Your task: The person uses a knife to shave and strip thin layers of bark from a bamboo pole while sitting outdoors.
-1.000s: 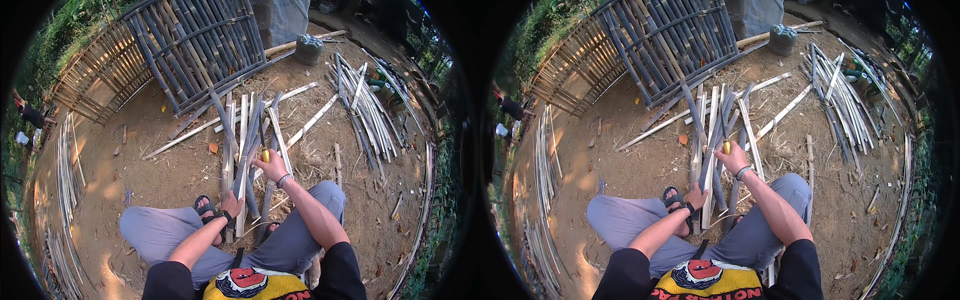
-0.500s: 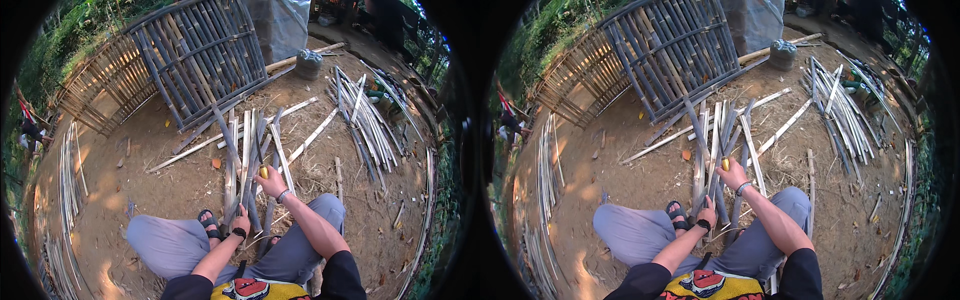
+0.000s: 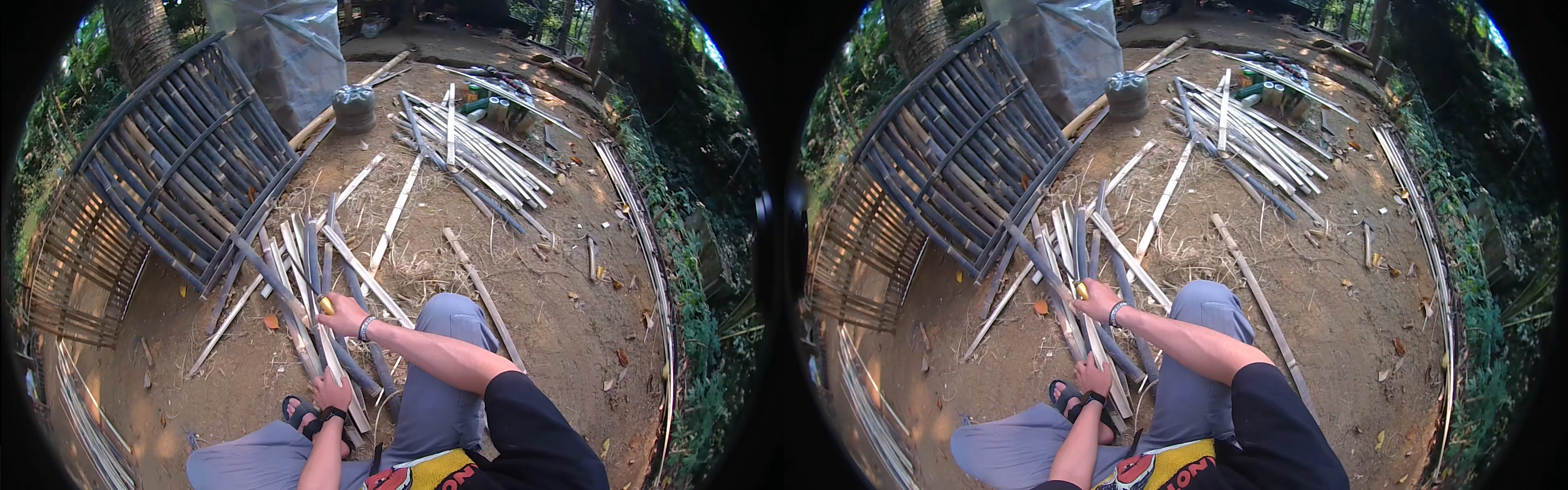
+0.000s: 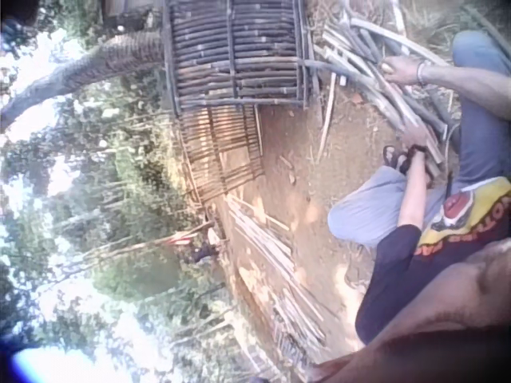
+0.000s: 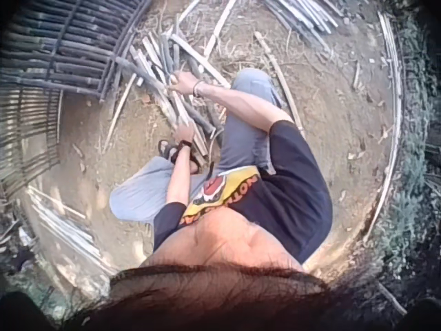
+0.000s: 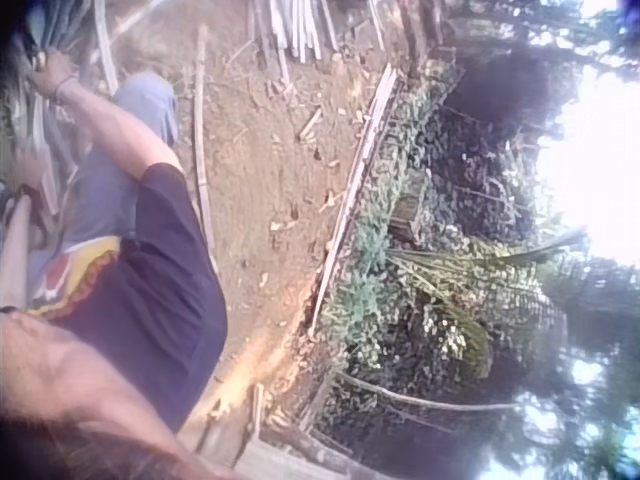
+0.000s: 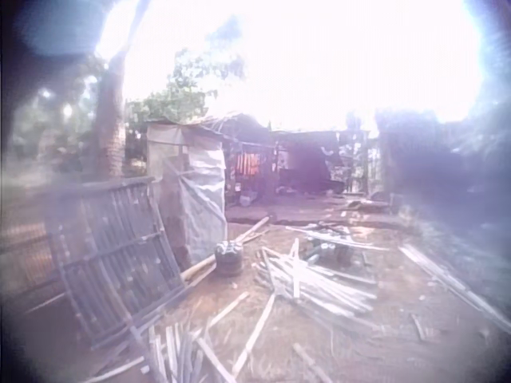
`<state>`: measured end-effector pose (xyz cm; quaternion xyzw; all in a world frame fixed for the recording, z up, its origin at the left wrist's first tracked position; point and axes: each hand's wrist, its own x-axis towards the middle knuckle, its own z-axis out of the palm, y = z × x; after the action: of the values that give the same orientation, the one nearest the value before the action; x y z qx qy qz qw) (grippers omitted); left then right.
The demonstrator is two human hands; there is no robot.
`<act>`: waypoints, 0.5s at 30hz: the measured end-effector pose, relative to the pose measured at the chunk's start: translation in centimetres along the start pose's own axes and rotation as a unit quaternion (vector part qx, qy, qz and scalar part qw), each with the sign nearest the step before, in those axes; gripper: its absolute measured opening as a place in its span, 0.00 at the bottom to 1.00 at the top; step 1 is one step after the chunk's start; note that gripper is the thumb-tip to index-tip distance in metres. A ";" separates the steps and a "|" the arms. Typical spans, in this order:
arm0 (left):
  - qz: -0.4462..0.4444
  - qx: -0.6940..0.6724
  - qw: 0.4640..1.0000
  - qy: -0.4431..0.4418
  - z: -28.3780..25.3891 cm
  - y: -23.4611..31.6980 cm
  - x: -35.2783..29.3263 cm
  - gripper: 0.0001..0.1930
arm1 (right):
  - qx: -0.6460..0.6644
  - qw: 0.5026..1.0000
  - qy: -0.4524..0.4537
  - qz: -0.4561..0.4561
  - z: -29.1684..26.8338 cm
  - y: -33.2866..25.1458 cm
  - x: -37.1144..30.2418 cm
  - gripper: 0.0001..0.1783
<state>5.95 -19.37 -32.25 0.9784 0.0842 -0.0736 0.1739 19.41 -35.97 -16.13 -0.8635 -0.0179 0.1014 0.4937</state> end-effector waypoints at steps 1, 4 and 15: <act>0.019 -0.004 0.999 0.048 0.1 -0.2 0.2 0.29 | 0.005 1.000 -0.003 -0.004 -0.2 -0.5 -0.3 0.24; 0.024 -0.232 0.970 0.074 0.7 -1.6 3.4 0.27 | -0.032 0.998 0.017 -0.059 0.5 -0.5 0.2 0.21; -0.054 -0.794 0.574 -0.192 -8.1 4.5 8.3 0.25 | -0.124 0.986 -0.053 -0.099 6.0 0.7 -0.8 0.30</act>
<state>15.84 -19.48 -24.66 0.4050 0.1263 -0.1725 0.8890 17.40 -31.34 -19.53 -0.9053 -0.1421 0.0949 0.3888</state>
